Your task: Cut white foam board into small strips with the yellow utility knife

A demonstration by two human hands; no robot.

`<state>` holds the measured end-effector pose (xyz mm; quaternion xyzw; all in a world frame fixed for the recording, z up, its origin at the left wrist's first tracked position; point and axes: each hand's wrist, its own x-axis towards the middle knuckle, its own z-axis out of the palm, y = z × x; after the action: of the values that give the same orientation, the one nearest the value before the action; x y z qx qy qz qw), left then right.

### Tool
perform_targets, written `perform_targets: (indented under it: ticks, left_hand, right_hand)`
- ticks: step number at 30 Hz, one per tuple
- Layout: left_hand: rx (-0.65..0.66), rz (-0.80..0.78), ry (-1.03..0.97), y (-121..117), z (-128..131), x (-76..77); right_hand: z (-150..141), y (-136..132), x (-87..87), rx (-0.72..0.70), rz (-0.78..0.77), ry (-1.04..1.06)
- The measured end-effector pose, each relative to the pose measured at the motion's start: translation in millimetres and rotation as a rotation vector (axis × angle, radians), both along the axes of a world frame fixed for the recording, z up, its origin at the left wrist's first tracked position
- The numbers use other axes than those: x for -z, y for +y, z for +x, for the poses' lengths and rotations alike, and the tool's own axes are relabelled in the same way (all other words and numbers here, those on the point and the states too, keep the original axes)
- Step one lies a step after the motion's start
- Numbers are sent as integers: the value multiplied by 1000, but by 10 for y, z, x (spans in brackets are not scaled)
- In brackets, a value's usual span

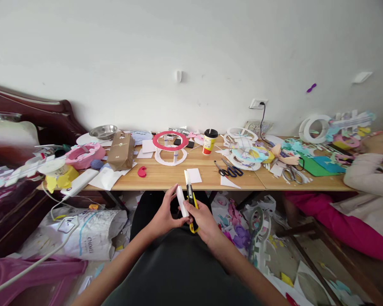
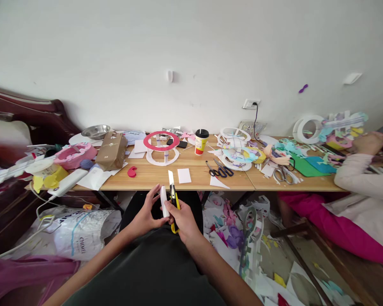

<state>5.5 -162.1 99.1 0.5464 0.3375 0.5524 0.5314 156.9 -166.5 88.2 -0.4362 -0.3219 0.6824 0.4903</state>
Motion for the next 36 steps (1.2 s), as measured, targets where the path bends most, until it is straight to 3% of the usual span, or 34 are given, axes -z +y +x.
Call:
perform_targets:
  ticks: [8, 16, 19, 22, 27, 31, 36]
  left_hand:
    - [13, 178, 212, 41, -57, 114]
    - [-18, 272, 502, -1, -54, -15]
    - [-11, 290, 535, 85, -117, -5]
    - [12, 273, 592, 405, -280, 53]
    - [-28, 308, 1022, 1331, -463, 264]
    - [99, 287, 1130, 1867, -259, 405]
    - [197, 200, 1194, 2177, 202, 499]
  right_hand:
    - [18, -12, -12, -5, 25, -6]
    - [0, 12, 18, 38, 42, 8]
    - [-60, 71, 78, 22, 15, 40]
    - [-115, 177, 202, 31, -28, -8]
    - [110, 524, 449, 233, 53, -388]
    - [568, 1036, 517, 383, 114, -665]
    - [824, 1600, 559, 340, 40, -691]
